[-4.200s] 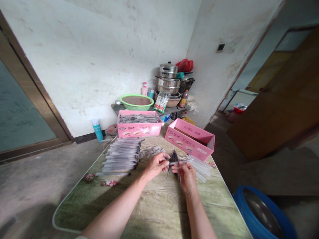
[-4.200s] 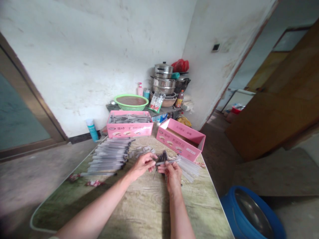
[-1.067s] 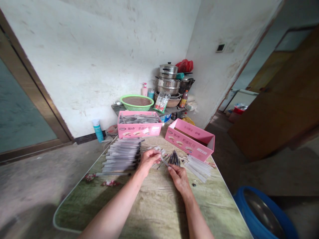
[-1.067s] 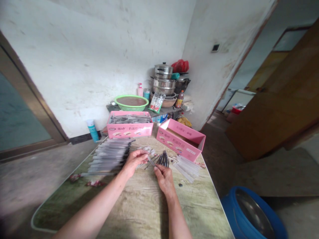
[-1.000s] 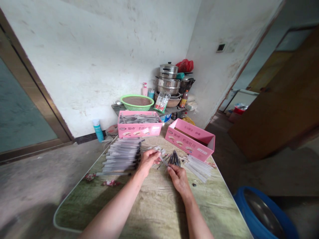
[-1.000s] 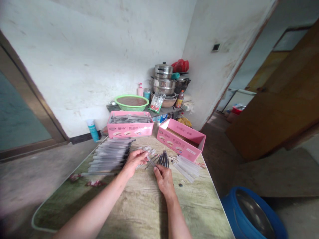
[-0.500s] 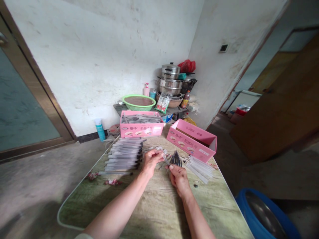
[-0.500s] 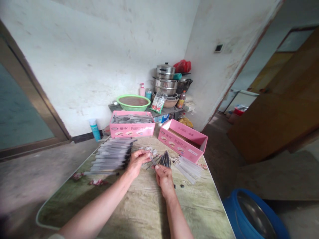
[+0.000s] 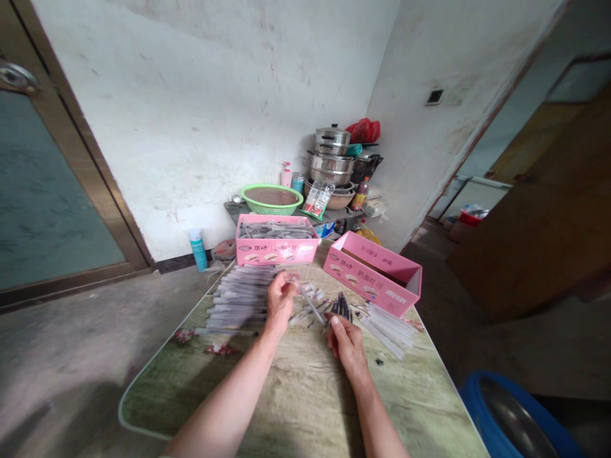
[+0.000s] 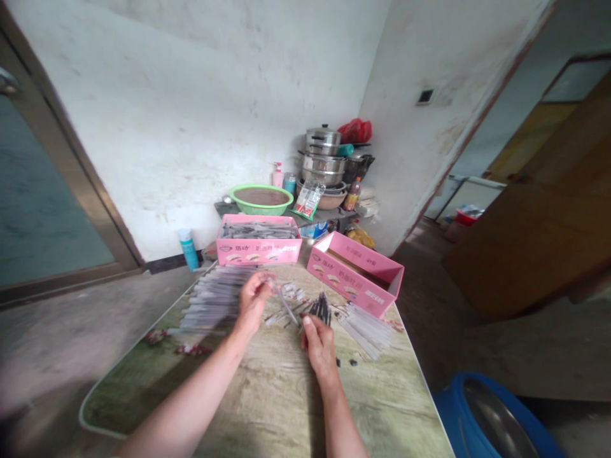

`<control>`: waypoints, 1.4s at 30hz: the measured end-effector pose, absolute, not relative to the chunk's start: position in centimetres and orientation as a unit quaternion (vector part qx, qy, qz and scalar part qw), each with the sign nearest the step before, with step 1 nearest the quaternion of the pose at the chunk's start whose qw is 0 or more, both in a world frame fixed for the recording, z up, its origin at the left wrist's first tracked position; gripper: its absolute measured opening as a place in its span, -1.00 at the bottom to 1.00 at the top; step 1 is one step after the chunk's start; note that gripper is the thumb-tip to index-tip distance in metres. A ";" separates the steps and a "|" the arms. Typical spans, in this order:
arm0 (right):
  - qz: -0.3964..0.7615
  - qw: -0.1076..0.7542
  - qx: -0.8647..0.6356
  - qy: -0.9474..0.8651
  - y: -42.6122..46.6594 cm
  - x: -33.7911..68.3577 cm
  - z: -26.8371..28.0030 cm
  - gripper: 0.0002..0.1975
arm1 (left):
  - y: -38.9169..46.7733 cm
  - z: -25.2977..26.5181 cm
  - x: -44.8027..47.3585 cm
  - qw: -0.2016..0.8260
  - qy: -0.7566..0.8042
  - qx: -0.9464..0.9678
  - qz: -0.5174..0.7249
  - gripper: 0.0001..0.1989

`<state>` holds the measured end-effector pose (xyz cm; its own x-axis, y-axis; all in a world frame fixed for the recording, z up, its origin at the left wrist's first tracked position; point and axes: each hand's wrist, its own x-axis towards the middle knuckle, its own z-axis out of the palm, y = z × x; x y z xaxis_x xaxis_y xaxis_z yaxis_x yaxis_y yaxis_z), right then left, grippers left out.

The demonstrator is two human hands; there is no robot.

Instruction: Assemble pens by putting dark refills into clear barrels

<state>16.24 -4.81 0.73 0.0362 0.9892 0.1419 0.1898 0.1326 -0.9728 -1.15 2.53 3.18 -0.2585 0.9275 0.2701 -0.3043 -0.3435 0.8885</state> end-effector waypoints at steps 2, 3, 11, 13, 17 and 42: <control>0.387 0.501 -0.533 -0.562 -4.9 16.4 1.0 -0.54 | 3.2 3.7 -3.5 0.321 0.384 0.428 0.752 -0.74; 0.381 0.503 -0.536 -0.561 -4.9 16.5 1.0 -0.54 | 3.4 4.0 -4.7 0.273 0.393 0.437 0.761 -0.73; 0.337 0.523 -0.558 -0.550 -4.7 17.0 1.0 -0.58 | 2.5 5.3 -9.0 -0.028 0.517 0.657 0.548 -0.69; 0.305 0.542 -0.573 -0.534 -4.6 17.6 1.2 -0.58 | 2.7 4.9 -8.9 -0.029 0.537 0.703 0.466 -0.65; 0.263 0.606 -0.598 -0.454 -4.6 18.8 1.4 -0.55 | 3.1 4.1 -8.6 0.010 0.547 0.727 0.414 -0.63; 0.136 0.672 -0.666 -0.292 -4.6 23.3 0.9 -0.63 | 4.5 1.3 -13.7 -0.094 0.722 0.402 0.555 -0.73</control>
<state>23.26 -4.56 0.92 0.7922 0.5725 0.2114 0.2063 0.0749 -0.9756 -13.69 4.53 1.33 -0.6588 0.4771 0.5816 0.6848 0.0602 0.7263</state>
